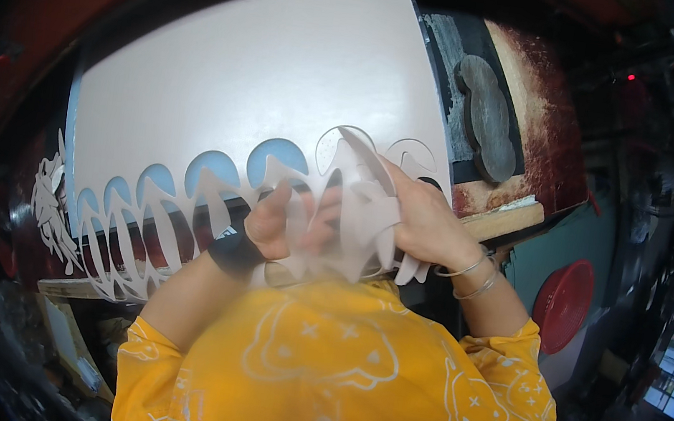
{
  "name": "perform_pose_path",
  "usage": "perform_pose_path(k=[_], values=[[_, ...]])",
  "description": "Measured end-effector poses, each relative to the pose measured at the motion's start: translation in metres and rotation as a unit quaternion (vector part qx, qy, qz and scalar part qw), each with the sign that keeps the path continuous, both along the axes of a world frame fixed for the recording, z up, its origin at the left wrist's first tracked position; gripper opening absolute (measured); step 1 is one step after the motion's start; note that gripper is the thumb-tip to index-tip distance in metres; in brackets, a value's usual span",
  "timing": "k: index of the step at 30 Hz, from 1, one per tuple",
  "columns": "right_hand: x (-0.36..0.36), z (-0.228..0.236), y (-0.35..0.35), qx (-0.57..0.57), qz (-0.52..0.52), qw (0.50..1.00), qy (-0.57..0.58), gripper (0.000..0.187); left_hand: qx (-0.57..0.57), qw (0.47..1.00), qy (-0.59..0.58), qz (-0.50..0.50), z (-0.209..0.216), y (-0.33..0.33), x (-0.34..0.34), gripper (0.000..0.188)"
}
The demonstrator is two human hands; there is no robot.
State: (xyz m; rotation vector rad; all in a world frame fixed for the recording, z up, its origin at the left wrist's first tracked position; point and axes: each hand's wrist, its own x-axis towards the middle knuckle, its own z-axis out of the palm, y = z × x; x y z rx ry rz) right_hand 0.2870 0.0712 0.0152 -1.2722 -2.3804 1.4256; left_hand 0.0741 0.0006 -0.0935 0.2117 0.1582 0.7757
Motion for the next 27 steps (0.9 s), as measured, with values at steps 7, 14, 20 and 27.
perform_pose_path(k=[7, 14, 20, 27], values=[[-0.003, -0.023, -0.017, 0.225, -0.063, 0.971, 0.040, 0.057, 0.078, 0.997, 0.009, 0.025, 0.017, 0.001, 0.001, 0.096], [0.001, -0.011, -0.001, 0.123, -0.189, 0.948, 0.224, 0.024, 0.055, 0.994, -0.025, 0.092, 0.010, -0.011, -0.003, 0.064], [-0.004, 0.049, 0.067, 0.185, 0.037, 0.979, 0.082, 0.032, 0.058, 0.992, -0.053, 0.098, -0.005, -0.012, -0.005, 0.051], [-0.047, -0.015, 0.065, 0.182, 0.057, 0.973, 0.128, 0.031, 0.038, 0.982, -0.155, 0.100, -0.011, -0.009, -0.005, 0.050]])
